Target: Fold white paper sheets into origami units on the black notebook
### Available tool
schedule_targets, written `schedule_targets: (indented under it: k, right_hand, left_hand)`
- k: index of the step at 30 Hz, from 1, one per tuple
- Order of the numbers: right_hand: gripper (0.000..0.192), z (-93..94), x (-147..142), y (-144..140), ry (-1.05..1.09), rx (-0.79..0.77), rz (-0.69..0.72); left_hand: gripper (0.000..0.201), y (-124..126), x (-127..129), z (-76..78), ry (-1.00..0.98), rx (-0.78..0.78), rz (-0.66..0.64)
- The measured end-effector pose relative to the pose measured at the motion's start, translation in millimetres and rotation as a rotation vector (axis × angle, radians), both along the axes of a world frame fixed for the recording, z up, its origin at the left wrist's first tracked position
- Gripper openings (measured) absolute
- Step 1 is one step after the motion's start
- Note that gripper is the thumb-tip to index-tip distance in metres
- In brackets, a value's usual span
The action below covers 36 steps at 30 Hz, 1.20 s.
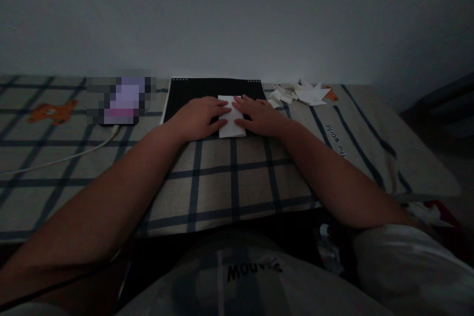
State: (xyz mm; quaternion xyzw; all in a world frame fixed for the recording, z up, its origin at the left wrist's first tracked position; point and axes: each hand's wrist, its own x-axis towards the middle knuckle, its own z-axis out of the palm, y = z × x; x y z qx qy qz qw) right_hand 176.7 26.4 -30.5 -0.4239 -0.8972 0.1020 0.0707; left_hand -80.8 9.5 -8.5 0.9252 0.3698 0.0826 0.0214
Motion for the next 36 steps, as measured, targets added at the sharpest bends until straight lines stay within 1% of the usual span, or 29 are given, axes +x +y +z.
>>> schedule_targets:
  k: [4,8,12,16,20,27,36]
  right_hand:
    - [0.075,5.7,-3,-6,-0.062,-0.012,-0.029]
    - [0.069,4.6,-5,-5,-0.067,0.005,-0.041]
    - [0.065,2.5,-3,-3,-0.004,0.061,-0.040]
    - [0.061,3.7,3,-2,0.084,0.111,0.011]
    - [0.055,3.0,6,-2,0.073,0.115,0.026]
    - [0.057,-2.4,9,2,0.074,0.095,0.039]
    - [0.056,-0.2,9,1,0.090,0.067,0.018]
  left_hand:
    - [0.056,-1,2,0.1,0.004,0.012,-0.008]
    - [0.055,-1,3,-0.9,0.018,0.022,-0.013]
    - [0.054,0,3,-1.2,0.012,0.014,-0.018]
    - [0.055,-1,4,-1.0,0.010,0.003,-0.005]
    - [0.056,-3,5,0.2,0.021,-0.004,0.012]
    - [0.060,-3,3,0.2,0.052,-0.029,0.045]
    - [0.059,4,-2,-3.8,0.016,-0.081,0.052]
